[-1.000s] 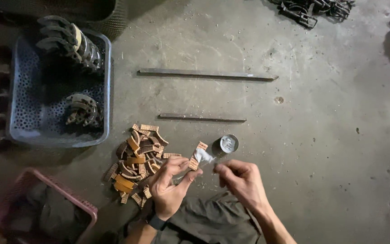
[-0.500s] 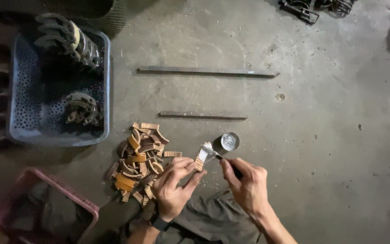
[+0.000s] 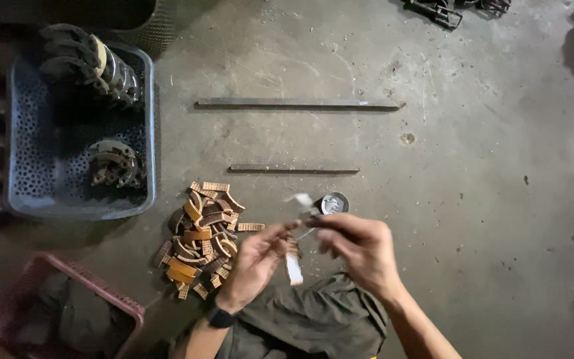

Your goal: Applying epoxy adhesive to brake shoe components in a workshop.

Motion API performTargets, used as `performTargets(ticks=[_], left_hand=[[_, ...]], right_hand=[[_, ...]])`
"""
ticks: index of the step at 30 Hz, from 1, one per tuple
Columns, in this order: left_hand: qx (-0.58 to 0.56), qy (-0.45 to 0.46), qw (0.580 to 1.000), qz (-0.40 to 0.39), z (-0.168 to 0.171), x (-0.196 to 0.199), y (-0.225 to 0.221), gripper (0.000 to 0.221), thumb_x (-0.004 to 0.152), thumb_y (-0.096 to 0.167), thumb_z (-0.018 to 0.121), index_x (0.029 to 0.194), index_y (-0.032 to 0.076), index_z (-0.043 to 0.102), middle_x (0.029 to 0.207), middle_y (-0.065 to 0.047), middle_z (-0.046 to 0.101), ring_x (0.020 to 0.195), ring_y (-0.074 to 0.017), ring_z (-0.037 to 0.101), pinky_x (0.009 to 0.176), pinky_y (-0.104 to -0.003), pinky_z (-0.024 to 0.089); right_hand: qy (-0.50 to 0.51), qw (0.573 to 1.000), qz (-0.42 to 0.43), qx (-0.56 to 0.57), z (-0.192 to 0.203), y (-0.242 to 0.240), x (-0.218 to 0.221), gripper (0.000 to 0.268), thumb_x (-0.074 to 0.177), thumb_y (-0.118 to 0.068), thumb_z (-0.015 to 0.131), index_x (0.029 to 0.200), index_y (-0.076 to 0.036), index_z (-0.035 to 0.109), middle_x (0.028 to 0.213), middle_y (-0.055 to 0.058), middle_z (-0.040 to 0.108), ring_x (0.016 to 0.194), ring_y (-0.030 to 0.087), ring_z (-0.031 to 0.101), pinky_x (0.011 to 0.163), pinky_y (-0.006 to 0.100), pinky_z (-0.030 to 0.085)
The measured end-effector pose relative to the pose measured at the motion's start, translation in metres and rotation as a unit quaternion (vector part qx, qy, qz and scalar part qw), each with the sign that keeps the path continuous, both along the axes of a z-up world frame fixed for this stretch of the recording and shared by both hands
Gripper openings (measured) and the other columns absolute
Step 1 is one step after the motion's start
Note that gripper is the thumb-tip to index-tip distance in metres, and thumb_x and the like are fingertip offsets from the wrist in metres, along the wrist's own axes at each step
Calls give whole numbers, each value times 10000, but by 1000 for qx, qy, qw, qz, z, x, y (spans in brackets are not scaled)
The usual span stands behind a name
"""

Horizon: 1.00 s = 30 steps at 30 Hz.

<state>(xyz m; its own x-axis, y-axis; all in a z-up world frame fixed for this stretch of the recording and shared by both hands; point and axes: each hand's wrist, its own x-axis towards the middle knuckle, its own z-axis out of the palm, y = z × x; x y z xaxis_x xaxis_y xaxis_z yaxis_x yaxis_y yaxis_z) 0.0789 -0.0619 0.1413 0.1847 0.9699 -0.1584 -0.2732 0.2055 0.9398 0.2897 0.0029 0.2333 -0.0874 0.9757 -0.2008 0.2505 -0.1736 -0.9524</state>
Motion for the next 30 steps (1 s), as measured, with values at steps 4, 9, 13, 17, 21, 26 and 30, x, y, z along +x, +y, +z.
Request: performTargets(ticks=[4, 9, 13, 17, 21, 26, 30], left_hand=[[-142, -301, 943, -24, 17, 10, 9, 442, 1023, 121, 570, 1443, 9, 491, 1182, -117, 719, 1049, -168, 704, 887, -298, 590], [-72, 14, 996, 56, -1, 19, -14, 432, 1033, 196, 537, 1429, 25, 555, 1127, -119, 783, 940, -181, 787, 801, -290, 674], [167, 255, 943, 133, 8, 20, -25, 503, 877, 130, 814, 1306, 32, 569, 1205, -122, 733, 1030, -185, 764, 867, -300, 625], [177, 270, 931, 170, 18, 16, -21, 337, 843, 48, 825, 1146, 19, 681, 1161, -115, 770, 1007, -191, 777, 835, -294, 647], [171, 302, 913, 215, 18, 11, -15, 322, 798, 55, 850, 1032, 21, 632, 1138, -108, 775, 962, -175, 782, 830, -289, 627], [189, 343, 893, 222, 30, 8, -5, 315, 769, 45, 862, 989, 12, 639, 1066, -144, 776, 957, -196, 783, 818, -306, 625], [195, 333, 891, 238, 31, 11, -5, 318, 779, 39, 875, 970, 18, 622, 1061, -144, 780, 944, -189, 796, 798, -287, 634]], right_hand=[[34, 987, 119, -105, 1, 5, -20, 223, 868, -64, 745, 1075, 5, 792, 730, 60, 765, 597, 79, 662, 528, 252, 559], [5, 985, 85, -148, -14, 5, -13, 204, 863, -91, 756, 1040, 1, 800, 707, 55, 763, 577, 79, 663, 504, 263, 557], [9, 996, 1, -87, -25, 3, -8, 202, 897, -116, 757, 1038, 23, 798, 722, 48, 736, 596, 73, 625, 516, 254, 523], [20, 998, -4, -59, -22, 2, -11, 200, 924, -125, 740, 1051, 23, 785, 714, 42, 714, 622, 73, 634, 533, 240, 508], [25, 999, -23, -28, -29, -6, -1, 204, 973, -134, 661, 1079, 2, 770, 705, 16, 719, 599, 53, 632, 518, 227, 516], [80, 965, 7, -252, -36, -28, -2, 221, 944, -174, 670, 962, -5, 812, 607, 20, 661, 461, 61, 482, 396, 250, 347], [134, 956, 49, -256, -55, -32, 1, 275, 1001, -188, 694, 881, 48, 766, 616, 5, 621, 492, 54, 474, 412, 245, 349]])
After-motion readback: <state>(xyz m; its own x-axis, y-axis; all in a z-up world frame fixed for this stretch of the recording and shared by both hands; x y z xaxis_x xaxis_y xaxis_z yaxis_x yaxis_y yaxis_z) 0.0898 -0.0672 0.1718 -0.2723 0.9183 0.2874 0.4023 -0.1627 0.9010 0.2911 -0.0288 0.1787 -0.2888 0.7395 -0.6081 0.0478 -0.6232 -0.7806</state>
